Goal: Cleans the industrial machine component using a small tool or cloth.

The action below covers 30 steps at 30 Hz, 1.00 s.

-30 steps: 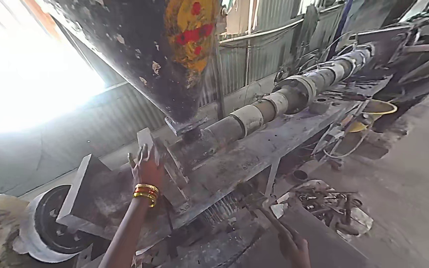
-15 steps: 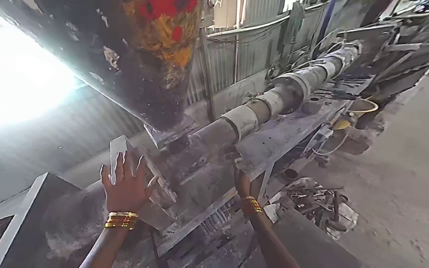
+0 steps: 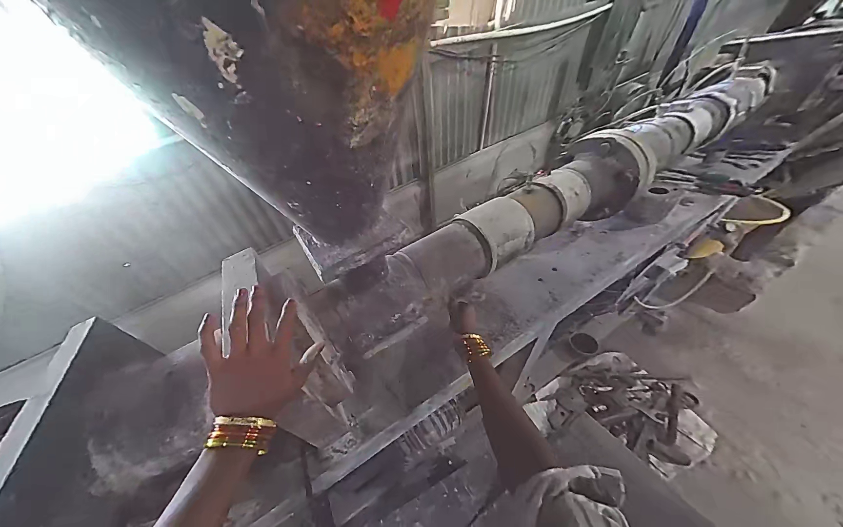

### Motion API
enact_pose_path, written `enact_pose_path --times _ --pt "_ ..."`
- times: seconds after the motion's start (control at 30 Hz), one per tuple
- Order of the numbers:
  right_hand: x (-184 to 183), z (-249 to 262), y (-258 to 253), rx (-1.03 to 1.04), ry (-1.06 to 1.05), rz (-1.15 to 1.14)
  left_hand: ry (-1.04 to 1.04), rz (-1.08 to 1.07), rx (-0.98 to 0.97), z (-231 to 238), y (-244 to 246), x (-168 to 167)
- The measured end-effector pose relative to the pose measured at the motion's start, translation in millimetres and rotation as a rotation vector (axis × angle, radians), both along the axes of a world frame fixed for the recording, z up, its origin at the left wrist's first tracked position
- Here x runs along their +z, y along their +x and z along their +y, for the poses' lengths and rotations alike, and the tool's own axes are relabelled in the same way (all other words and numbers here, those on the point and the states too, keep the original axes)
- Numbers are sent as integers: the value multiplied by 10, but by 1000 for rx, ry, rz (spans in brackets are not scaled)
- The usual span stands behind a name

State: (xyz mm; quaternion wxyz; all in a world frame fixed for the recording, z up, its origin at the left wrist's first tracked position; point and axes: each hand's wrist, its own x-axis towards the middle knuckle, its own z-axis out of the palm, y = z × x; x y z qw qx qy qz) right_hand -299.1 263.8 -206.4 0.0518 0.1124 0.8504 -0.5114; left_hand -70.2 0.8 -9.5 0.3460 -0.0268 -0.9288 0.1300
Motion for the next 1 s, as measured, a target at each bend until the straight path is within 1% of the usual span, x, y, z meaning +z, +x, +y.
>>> enact_pose_path --times 0.1,0.17,0.27,0.37,0.4,0.47,0.57,0.67,0.73,0.8,0.87,0.93,1.0 --pt "-99 476 416 -60 -40 75 6 -5 -11 11 -2 1" --pt "-176 834 862 -103 -61 154 19 -4 -16 7 0 -5" --pt "-140 1343 1478 -216 31 245 7 13 -24 -13 -20 -5" --pt "-186 1721 1684 -366 168 318 2 -8 -22 -22 -17 -12" --pt "-166 1769 1680 -375 196 274 3 -10 -24 -25 -13 -19" --pt "-42 1657 1668 -338 265 100 4 -2 -35 -20 -14 -32" --pt "160 1215 1575 -356 294 -30 -1 -4 -20 -25 -18 -23" --pt "260 1114 1545 -381 270 -77 -6 -26 -28 -39 -1 -21" --pt "261 1134 1619 -398 257 -35 13 -51 -37 -26 5 -33" --pt "273 1030 1717 -406 233 21 14 -49 -33 -39 -6 -16" --pt "238 901 1763 -413 198 -4 30 -40 -38 -42 -8 -25" --pt "228 747 1631 -365 164 -67 42 -45 -37 -28 -1 -21" --pt "304 515 1368 -206 121 -89 52 -39 -45 -16 8 -1"
